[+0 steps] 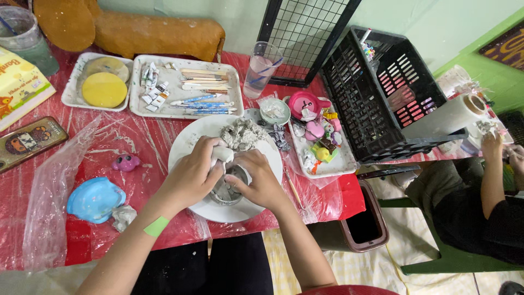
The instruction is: The person holds a ceramic cup on a white plate and scrapes dried clay residue from its surface with a wooden stick, letting the scrapings fall onto the plate. They then break pieces of dried clay by hand and place them into a bowl, and finally press and flatten a lump of clay on the plate.
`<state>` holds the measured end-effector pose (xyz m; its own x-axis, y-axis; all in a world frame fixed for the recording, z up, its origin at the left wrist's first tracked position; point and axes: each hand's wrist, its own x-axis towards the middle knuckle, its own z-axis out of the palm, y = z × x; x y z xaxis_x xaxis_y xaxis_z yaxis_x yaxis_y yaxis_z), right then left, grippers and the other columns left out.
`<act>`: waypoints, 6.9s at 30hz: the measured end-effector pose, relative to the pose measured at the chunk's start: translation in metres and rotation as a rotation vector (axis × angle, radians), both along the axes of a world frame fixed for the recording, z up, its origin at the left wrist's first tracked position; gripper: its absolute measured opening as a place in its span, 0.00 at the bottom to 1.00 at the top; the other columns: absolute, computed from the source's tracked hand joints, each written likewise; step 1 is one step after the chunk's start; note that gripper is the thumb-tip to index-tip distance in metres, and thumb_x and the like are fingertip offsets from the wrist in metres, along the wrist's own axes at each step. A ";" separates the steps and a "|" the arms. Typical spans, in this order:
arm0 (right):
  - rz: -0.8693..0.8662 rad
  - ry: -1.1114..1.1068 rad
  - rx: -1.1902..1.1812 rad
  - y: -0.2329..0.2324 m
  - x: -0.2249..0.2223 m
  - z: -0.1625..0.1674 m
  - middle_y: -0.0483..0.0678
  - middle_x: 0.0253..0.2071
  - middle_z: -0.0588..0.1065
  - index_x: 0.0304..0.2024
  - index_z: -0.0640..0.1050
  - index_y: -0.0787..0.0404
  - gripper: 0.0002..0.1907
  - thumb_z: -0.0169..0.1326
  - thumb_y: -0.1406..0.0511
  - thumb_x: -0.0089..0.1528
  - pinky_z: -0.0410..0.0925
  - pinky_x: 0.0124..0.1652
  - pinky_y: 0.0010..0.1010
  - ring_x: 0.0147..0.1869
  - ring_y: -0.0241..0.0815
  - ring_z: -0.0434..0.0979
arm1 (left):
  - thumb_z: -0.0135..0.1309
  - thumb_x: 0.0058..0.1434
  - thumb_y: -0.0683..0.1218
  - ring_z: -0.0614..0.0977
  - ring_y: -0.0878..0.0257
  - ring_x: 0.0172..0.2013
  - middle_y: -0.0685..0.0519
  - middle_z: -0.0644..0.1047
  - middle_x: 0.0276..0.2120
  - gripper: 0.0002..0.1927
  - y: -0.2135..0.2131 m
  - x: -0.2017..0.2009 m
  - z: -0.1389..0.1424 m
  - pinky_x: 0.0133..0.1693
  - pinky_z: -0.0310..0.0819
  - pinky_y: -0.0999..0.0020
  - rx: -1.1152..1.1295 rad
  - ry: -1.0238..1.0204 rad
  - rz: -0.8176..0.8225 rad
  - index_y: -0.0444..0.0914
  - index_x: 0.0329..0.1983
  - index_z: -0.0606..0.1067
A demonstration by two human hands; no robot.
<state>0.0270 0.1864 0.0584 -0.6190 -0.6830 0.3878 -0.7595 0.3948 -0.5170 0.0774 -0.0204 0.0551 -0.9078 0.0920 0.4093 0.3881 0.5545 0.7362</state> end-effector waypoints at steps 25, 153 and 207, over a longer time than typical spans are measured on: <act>0.053 0.103 0.143 -0.007 -0.006 -0.030 0.62 0.50 0.75 0.46 0.75 0.67 0.12 0.48 0.64 0.68 0.60 0.59 0.52 0.58 0.64 0.70 | 0.55 0.60 0.46 0.81 0.39 0.40 0.39 0.72 0.51 0.25 0.000 -0.021 -0.010 0.38 0.75 0.48 -0.145 -0.001 -0.089 0.37 0.58 0.62; -0.126 -0.020 -0.045 -0.021 -0.010 -0.046 0.63 0.51 0.75 0.34 0.74 0.65 0.15 0.46 0.63 0.72 0.62 0.57 0.50 0.54 0.64 0.69 | 0.51 0.67 0.45 0.83 0.45 0.42 0.41 0.80 0.43 0.15 -0.013 -0.016 -0.035 0.44 0.73 0.52 -0.064 0.087 0.079 0.36 0.55 0.73; -0.070 -0.283 -0.173 -0.005 0.005 -0.001 0.55 0.53 0.77 0.55 0.75 0.63 0.16 0.56 0.69 0.64 0.68 0.60 0.37 0.60 0.51 0.79 | 0.44 0.70 0.45 0.81 0.55 0.49 0.41 0.78 0.52 0.23 -0.015 0.017 -0.050 0.49 0.74 0.63 0.472 -0.120 0.070 0.35 0.67 0.67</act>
